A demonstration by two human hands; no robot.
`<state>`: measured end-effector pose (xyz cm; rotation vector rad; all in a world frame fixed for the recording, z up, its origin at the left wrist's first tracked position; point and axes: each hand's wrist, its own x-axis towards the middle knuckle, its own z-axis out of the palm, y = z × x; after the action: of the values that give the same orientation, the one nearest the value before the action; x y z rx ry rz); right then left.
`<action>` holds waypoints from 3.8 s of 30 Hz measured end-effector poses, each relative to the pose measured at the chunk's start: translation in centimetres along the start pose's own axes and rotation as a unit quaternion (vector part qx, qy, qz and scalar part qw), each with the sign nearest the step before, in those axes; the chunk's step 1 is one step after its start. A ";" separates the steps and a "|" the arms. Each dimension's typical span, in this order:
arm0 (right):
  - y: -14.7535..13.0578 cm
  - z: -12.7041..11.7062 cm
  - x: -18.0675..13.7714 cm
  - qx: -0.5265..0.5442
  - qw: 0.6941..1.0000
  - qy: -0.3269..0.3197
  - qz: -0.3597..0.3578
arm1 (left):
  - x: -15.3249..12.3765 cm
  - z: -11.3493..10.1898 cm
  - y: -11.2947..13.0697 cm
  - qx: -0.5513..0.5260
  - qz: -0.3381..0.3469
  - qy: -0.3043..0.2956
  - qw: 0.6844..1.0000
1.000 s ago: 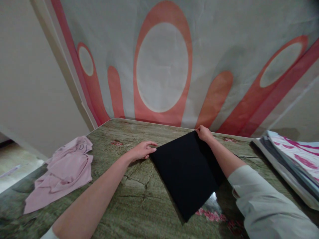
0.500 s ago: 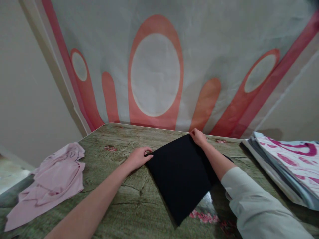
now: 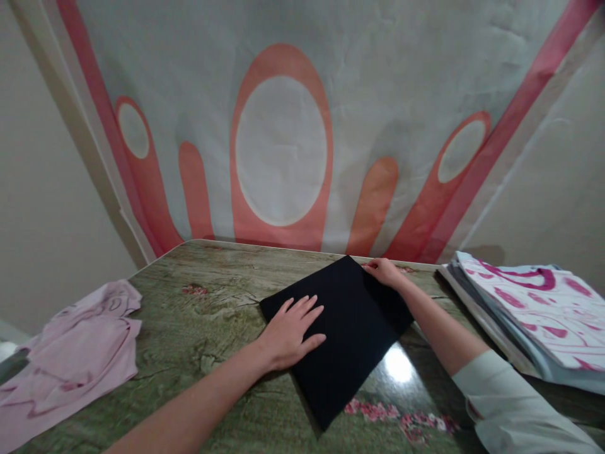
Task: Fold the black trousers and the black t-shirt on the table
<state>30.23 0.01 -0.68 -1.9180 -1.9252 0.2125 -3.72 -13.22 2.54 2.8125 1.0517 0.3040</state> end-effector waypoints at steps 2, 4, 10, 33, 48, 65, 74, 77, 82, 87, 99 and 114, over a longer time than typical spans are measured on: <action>-0.5 0.6 -0.2 -0.001 1.000 0.002 0.007 | 0.0 0.4 0.0 0.006 0.001 -0.015 1.000; -0.7 1.0 -0.3 -0.003 1.000 0.009 0.019 | 0.0 0.5 -0.1 0.009 0.001 -0.016 1.000; -0.8 1.1 -0.5 -0.014 0.999 0.009 0.041 | 0.1 0.3 -0.2 0.001 -0.001 -0.011 1.000; -1.2 1.0 -1.6 -0.089 0.993 0.018 0.076 | -0.6 -0.7 2.2 -0.012 0.071 -0.058 0.996; -4.2 0.2 -10.0 -0.086 0.978 -0.056 -0.179 | -1.0 -0.1 3.2 -0.019 0.092 -0.080 0.992; 5.5 -3.9 -10.5 -0.027 0.999 0.042 -0.012 | -1.4 -1.1 4.8 -0.034 0.116 -0.090 0.989; 5.3 -4.0 -11.2 0.040 0.999 0.027 0.005 | -1.6 -0.7 5.8 -0.027 0.137 -0.115 0.984; 5.5 -3.6 -11.1 0.037 0.999 0.031 0.012 | -1.5 -0.6 5.7 -0.024 0.141 -0.115 0.983; 5.9 -3.3 -10.9 0.033 0.998 0.042 0.022 | -1.5 -0.6 5.2 -0.024 0.151 -0.111 0.982; 5.5 -3.7 -11.1 0.047 0.997 0.062 0.028 | -1.4 -1.0 4.8 -0.028 0.152 -0.115 0.981; 3.4 -3.8 -11.3 0.075 0.997 -0.019 0.029 | -0.8 -2.0 2.8 -0.060 0.149 -0.116 0.980; 3.1 -8.4 -12.5 0.069 0.983 -0.169 -0.010 | 0.4 -1.0 -0.3 0.004 0.015 0.022 1.000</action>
<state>35.89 -13.67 3.42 -1.8625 -2.0756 0.6864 -3.86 -12.67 3.50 2.8437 1.0242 0.3674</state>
